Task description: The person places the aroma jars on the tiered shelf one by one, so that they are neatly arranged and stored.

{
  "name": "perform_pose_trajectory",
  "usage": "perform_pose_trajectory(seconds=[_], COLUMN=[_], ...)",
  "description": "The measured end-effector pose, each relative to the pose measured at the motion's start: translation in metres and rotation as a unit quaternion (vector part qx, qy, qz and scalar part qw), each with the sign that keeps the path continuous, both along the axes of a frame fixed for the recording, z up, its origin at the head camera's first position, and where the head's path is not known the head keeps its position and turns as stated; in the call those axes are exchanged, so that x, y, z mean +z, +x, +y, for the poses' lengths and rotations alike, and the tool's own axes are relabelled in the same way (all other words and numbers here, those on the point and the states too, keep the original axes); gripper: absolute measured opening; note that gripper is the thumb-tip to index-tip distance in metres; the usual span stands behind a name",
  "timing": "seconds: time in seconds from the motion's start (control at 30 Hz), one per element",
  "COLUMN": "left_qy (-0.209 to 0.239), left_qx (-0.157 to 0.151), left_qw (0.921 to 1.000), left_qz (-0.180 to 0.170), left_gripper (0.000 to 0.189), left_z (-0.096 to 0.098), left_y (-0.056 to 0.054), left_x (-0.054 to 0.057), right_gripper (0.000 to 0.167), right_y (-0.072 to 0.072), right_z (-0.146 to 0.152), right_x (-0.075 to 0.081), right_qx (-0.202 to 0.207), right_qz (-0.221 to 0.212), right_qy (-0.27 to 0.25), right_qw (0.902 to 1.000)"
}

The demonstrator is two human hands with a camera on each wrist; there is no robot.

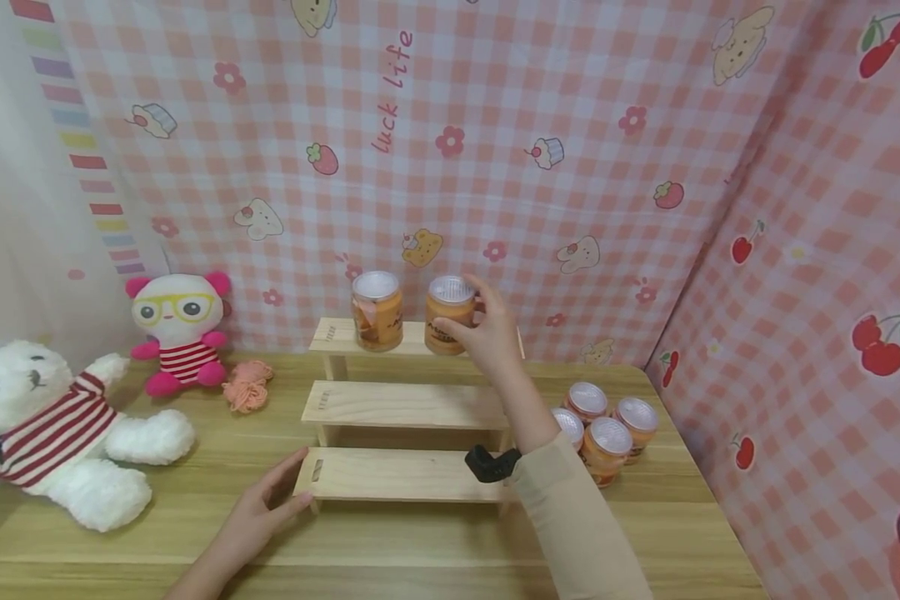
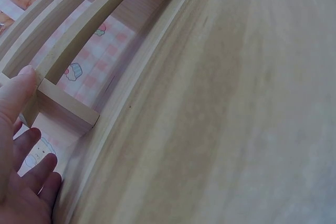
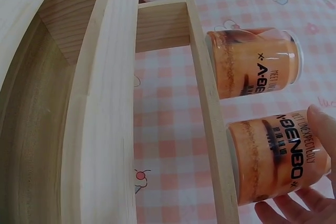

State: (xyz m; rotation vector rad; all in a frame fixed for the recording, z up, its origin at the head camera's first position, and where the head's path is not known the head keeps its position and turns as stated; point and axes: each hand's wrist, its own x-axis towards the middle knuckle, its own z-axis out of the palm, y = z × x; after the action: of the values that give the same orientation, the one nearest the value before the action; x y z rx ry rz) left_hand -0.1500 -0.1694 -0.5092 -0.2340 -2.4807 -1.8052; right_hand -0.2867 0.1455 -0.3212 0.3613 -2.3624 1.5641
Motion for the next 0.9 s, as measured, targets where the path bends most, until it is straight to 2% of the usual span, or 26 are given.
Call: perform_pose_trajectory(seconds=[0.17, 0.47, 0.67, 0.9], left_qy=[0.003, 0.002, 0.004, 0.005], left_qx=[-0.001, -0.003, -0.005, -0.005], left_qw=[1.0, 1.0, 1.0, 1.0], left_qz=[-0.004, 0.007, 0.007, 0.001], left_gripper=[0.067, 0.066, 0.066, 0.067], left_z=[0.0, -0.001, -0.002, -0.001], left_y=[0.001, -0.001, -0.001, -0.001], left_x=[0.0, -0.002, -0.003, -0.002], right_gripper=[0.076, 0.073, 0.076, 0.07], right_y=[0.009, 0.031, 0.049, 0.073], right_z=[0.004, 0.017, 0.025, 0.036], right_x=[-0.002, -0.008, -0.014, -0.025], right_qx=[-0.003, -0.007, -0.014, -0.042], right_qz=[0.002, 0.045, 0.061, 0.094], right_qy=[-0.003, -0.029, -0.043, -0.03], right_qw=[1.0, 0.9985, 0.9971, 0.9943])
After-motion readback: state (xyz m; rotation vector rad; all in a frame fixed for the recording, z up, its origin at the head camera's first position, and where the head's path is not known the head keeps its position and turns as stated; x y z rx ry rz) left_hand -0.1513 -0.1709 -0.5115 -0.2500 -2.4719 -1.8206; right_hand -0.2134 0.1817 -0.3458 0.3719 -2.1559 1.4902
